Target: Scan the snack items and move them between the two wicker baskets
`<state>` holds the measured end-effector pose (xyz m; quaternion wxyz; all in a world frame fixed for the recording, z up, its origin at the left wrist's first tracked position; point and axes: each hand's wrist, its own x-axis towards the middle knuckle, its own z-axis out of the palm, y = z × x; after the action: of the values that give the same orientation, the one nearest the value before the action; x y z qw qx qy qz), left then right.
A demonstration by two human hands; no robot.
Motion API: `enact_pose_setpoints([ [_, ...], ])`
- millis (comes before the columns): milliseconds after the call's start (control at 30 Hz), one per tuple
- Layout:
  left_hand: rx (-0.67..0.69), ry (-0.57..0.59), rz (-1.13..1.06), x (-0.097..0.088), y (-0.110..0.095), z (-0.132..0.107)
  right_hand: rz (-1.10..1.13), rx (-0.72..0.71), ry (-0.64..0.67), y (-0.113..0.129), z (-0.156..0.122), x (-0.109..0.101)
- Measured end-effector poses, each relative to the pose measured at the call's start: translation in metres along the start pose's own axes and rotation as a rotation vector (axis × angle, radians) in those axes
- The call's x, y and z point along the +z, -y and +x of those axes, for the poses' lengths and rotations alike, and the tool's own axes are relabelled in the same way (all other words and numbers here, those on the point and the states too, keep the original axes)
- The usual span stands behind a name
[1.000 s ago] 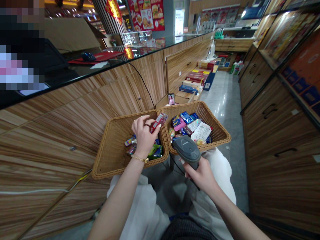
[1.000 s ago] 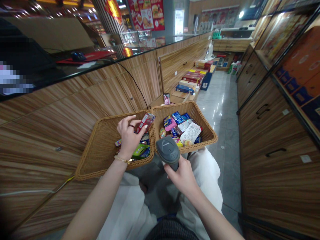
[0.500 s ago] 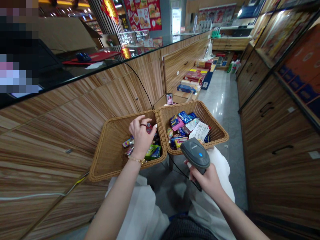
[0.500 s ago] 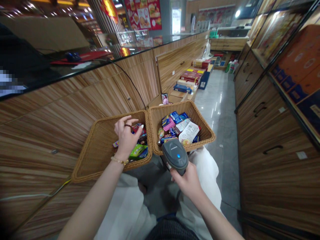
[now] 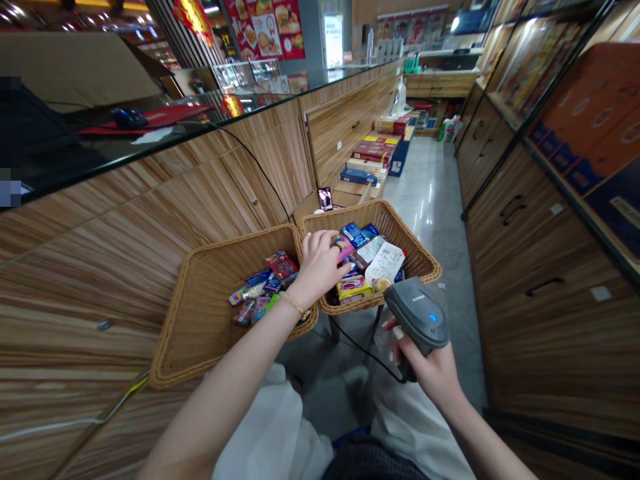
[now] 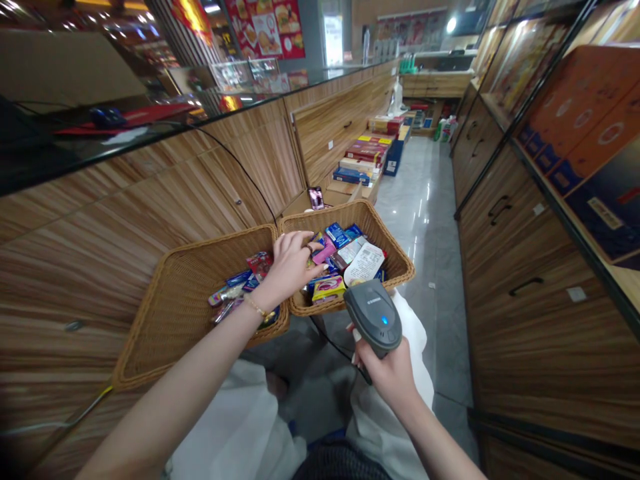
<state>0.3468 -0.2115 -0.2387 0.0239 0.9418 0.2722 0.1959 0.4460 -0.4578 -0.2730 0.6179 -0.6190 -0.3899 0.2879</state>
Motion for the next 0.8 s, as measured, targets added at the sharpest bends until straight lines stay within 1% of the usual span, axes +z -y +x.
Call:
enact_pose_setpoints([
  [100, 0.049, 0.098, 0.011, 0.014, -0.011, 0.02, -0.012, 0.015, -0.011, -0.003, -0.002, 0.0],
  [167, 0.056, 0.164, 0.047, 0.024, -0.015, 0.032, -0.029, 0.03, -0.008, -0.006, -0.002, 0.0],
  [300, 0.061, 0.287, 0.139, 0.042, -0.016, 0.05, -0.049, 0.05, -0.015, -0.011, -0.002, -0.002],
  [400, 0.066, 0.348, 0.192, 0.053, -0.014, 0.058, -0.026, 0.053, -0.013, -0.012, -0.001, -0.003],
  [467, 0.066, 0.37, 0.21, 0.06, -0.013, 0.061, -0.003, 0.053, -0.007, -0.012, 0.0, -0.003],
  [600, 0.039, 0.373, 0.227, 0.07, -0.011, 0.064, 0.006, 0.041, 0.002, -0.014, 0.0, -0.002],
  [800, 0.006, 0.384, 0.232, 0.074, -0.007, 0.064, -0.013, 0.046, -0.003, -0.009, 0.002, -0.001],
])
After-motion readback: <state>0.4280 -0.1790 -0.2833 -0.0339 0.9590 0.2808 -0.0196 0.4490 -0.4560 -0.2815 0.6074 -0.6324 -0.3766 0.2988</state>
